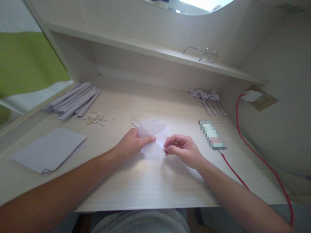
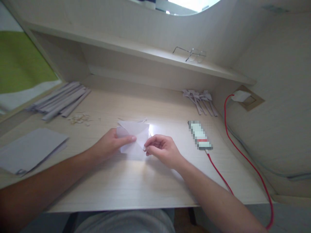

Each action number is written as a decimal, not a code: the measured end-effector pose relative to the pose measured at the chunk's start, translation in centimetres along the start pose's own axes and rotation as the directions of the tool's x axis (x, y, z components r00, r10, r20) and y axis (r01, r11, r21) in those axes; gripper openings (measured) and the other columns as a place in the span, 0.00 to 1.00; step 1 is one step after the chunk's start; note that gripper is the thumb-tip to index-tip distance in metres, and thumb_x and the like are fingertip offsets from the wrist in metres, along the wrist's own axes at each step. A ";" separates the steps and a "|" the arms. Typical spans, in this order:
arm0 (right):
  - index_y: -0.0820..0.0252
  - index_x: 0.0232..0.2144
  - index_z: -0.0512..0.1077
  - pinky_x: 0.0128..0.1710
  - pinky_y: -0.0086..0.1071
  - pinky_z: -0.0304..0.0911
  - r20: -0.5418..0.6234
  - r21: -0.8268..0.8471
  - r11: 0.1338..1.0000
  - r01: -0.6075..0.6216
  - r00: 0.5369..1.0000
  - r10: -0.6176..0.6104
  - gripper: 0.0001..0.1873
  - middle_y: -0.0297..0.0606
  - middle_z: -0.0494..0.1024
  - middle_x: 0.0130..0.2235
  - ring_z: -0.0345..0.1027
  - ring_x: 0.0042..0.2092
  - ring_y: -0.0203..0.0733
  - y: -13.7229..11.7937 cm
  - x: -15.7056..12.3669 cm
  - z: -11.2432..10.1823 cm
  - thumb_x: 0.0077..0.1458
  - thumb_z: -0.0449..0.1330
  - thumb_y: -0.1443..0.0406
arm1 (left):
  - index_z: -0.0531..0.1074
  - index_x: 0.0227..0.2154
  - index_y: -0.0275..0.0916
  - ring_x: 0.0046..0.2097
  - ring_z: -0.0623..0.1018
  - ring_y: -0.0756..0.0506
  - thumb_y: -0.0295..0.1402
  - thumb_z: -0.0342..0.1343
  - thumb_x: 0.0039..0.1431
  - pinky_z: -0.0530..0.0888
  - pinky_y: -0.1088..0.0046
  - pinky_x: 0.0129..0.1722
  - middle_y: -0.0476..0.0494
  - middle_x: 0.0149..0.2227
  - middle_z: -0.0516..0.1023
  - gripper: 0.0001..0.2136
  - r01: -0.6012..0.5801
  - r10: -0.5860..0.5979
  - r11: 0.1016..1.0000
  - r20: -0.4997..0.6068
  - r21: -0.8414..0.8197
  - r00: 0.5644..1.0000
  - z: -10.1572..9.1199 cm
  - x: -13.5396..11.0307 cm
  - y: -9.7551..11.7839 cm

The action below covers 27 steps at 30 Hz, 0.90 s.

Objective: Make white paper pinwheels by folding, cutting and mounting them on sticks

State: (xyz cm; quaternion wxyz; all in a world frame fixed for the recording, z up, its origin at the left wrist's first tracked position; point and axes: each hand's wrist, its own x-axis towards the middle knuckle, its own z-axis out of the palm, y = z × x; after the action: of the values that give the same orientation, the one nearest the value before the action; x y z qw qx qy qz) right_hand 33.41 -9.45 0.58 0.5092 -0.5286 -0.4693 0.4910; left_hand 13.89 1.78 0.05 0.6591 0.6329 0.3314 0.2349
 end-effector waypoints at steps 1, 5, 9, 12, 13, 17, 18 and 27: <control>0.60 0.31 0.80 0.33 0.32 0.71 0.010 -0.004 1.000 0.001 1.000 -0.001 0.04 0.35 0.81 0.28 0.75 0.30 0.37 0.0 0.0 -0.1 0.49 0.68 0.69 | 0.80 0.36 0.37 0.29 0.77 0.47 0.39 0.65 0.51 0.71 0.74 0.29 0.47 0.31 0.82 0.12 -0.002 0.002 1.000 0.002 0.001 1.000 0.0 0.0 0.0; 0.59 0.31 0.81 0.34 0.31 0.69 0.038 -0.041 0.999 0.025 0.999 -0.024 0.06 0.34 0.81 0.29 0.74 0.31 0.37 0.1 -0.1 -0.2 0.47 0.67 0.71 | 0.80 0.37 0.37 0.31 0.78 0.45 0.40 0.65 0.51 0.72 0.73 0.30 0.45 0.32 0.83 0.13 0.002 -0.002 1.000 -0.007 0.010 1.000 -0.1 0.2 -0.2; 0.58 0.29 0.81 0.34 0.32 0.66 0.073 -0.168 0.982 0.092 0.994 -0.081 0.06 0.35 0.80 0.29 0.72 0.32 0.38 -0.2 -0.3 -0.3 0.50 0.64 0.71 | 0.80 0.36 0.36 0.31 0.79 0.45 0.39 0.65 0.50 0.73 0.72 0.30 0.45 0.32 0.83 0.14 0.010 -0.010 1.000 -0.021 -0.001 1.000 -0.2 0.3 -0.3; 0.58 0.29 0.82 0.35 0.33 0.65 0.081 -0.211 0.970 0.118 0.991 -0.103 0.08 0.36 0.81 0.30 0.73 0.33 0.39 -0.6 -0.4 -0.3 0.51 0.62 0.71 | 0.80 0.36 0.36 0.31 0.79 0.44 0.39 0.66 0.49 0.73 0.72 0.31 0.45 0.32 0.83 0.14 0.010 -0.010 1.000 -0.022 -0.005 1.000 -0.2 0.2 -0.1; 0.58 0.29 0.82 0.35 0.33 0.65 0.084 -0.220 0.967 0.129 0.990 -0.113 0.08 0.36 0.81 0.30 0.73 0.33 0.40 -0.8 -0.4 -0.3 0.51 0.62 0.71 | 0.80 0.36 0.36 0.31 0.79 0.44 0.39 0.66 0.49 0.73 0.72 0.31 0.45 0.32 0.83 0.14 0.010 -0.010 1.000 -0.026 -0.008 1.000 -0.2 0.2 0.0; 0.58 0.29 0.82 0.35 0.34 0.66 0.126 -0.265 0.945 0.190 0.979 -0.161 0.08 0.37 0.81 0.30 0.73 0.33 0.40 -0.8 -0.5 -0.5 0.53 0.62 0.71 | 0.81 0.37 0.36 0.33 0.79 0.45 0.38 0.66 0.50 0.73 0.73 0.32 0.45 0.34 0.83 0.13 -0.008 0.007 0.999 -0.024 -0.032 1.000 -0.2 0.1 0.2; 0.58 0.31 0.82 0.35 0.34 0.66 0.130 -0.258 0.946 0.196 0.977 -0.167 0.08 0.37 0.81 0.31 0.73 0.33 0.39 -0.8 -0.5 -0.6 0.54 0.63 0.71 | 0.81 0.37 0.37 0.32 0.79 0.45 0.38 0.66 0.50 0.73 0.73 0.31 0.46 0.33 0.83 0.13 -0.010 0.009 0.999 -0.023 -0.034 1.000 -0.2 0.1 0.3; 0.55 0.49 0.74 0.31 0.32 0.68 -0.130 -0.221 0.946 0.237 0.954 -0.269 0.21 0.36 0.78 0.35 0.72 0.33 0.39 0.0 0.0 -1.4 0.55 0.71 0.59 | 0.82 0.30 0.37 0.27 0.78 0.45 0.35 0.67 0.49 0.70 0.74 0.26 0.45 0.28 0.83 0.08 0.074 -0.084 0.995 0.170 0.060 0.982 0.2 -0.3 0.2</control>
State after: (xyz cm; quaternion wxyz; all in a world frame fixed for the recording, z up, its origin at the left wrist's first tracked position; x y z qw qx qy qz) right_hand 34.83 -9.53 0.57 0.5470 -0.5502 -0.5393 0.3274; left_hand 13.87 1.48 0.32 0.6769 0.6548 0.3040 0.1438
